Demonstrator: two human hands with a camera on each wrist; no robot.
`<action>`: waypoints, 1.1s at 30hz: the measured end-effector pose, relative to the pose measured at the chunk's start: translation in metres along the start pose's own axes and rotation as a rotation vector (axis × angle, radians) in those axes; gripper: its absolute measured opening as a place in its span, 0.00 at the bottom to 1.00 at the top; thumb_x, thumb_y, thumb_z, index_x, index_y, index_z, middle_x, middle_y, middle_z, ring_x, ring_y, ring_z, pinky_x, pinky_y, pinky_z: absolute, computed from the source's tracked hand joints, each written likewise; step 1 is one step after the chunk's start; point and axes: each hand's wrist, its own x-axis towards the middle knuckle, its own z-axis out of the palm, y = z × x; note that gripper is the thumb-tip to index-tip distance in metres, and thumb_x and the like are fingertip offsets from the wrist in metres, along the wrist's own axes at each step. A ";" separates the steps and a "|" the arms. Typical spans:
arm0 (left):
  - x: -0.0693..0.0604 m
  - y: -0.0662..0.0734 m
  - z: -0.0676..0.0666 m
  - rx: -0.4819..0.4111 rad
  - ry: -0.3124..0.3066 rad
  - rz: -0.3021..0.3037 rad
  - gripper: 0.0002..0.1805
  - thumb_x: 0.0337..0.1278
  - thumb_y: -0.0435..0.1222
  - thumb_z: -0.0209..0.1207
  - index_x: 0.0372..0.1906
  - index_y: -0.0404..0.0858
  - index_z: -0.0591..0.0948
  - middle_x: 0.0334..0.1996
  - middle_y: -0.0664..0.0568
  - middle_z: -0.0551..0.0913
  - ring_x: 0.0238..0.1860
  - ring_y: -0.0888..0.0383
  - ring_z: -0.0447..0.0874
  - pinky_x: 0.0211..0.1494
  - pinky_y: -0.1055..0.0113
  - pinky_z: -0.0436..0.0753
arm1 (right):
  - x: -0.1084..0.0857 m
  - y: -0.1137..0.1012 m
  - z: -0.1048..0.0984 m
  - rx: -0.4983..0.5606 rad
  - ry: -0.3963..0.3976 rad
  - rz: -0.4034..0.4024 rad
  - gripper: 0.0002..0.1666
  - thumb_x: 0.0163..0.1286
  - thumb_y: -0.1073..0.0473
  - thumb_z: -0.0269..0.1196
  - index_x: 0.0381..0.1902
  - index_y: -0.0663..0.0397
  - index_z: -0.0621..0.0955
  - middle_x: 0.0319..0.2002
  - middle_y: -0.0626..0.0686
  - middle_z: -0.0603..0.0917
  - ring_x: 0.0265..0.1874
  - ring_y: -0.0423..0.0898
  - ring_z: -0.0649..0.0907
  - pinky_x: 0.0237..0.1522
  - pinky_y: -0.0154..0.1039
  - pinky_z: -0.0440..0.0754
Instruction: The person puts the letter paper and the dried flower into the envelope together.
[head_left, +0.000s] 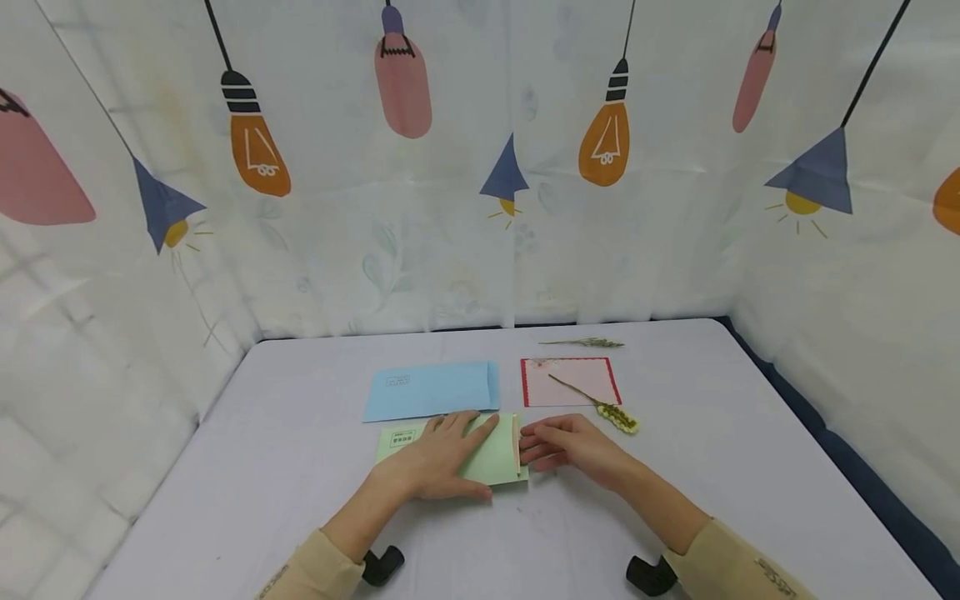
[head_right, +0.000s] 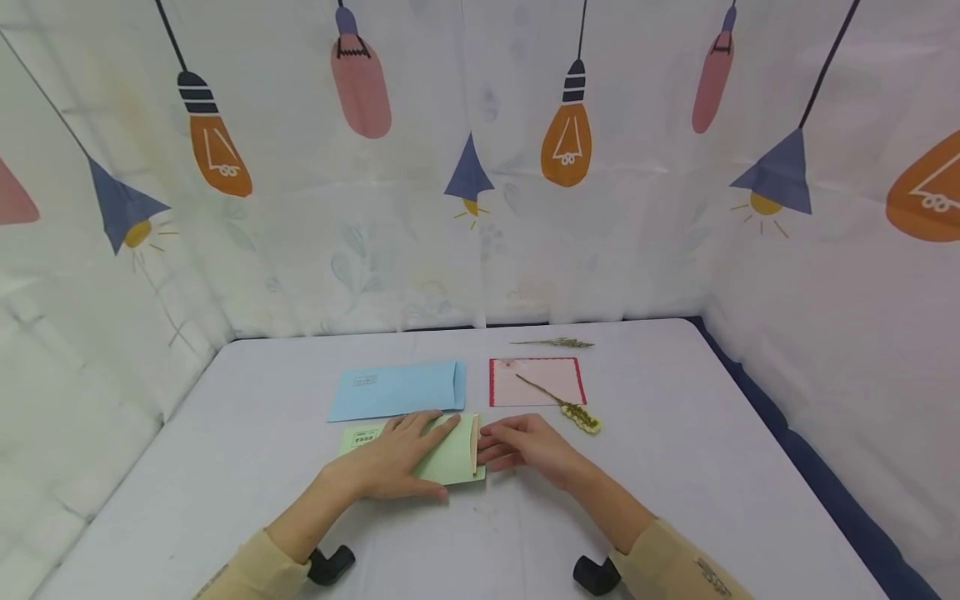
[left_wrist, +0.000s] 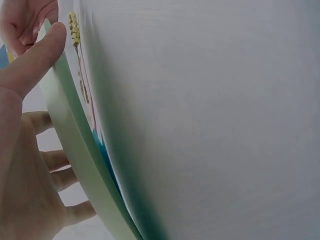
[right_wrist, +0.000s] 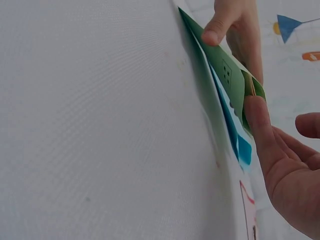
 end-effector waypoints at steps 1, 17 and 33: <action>0.000 0.000 0.000 0.000 0.002 0.001 0.58 0.55 0.70 0.63 0.84 0.49 0.53 0.77 0.43 0.59 0.75 0.45 0.58 0.73 0.40 0.58 | 0.001 0.000 0.000 -0.001 -0.007 0.000 0.25 0.83 0.57 0.53 0.65 0.75 0.75 0.56 0.63 0.84 0.52 0.55 0.87 0.52 0.46 0.85; -0.001 0.000 0.000 -0.007 -0.005 -0.006 0.58 0.55 0.70 0.62 0.84 0.49 0.53 0.77 0.44 0.59 0.75 0.44 0.57 0.74 0.40 0.58 | 0.007 0.001 0.007 0.010 -0.022 0.011 0.25 0.81 0.58 0.56 0.65 0.75 0.75 0.56 0.63 0.84 0.52 0.55 0.86 0.52 0.47 0.85; -0.002 -0.001 0.001 -0.006 0.005 -0.011 0.58 0.54 0.69 0.64 0.84 0.48 0.55 0.76 0.43 0.60 0.75 0.44 0.58 0.74 0.41 0.58 | -0.006 0.001 -0.011 -0.090 0.056 -0.009 0.24 0.80 0.56 0.59 0.61 0.73 0.77 0.51 0.63 0.85 0.49 0.59 0.86 0.49 0.47 0.86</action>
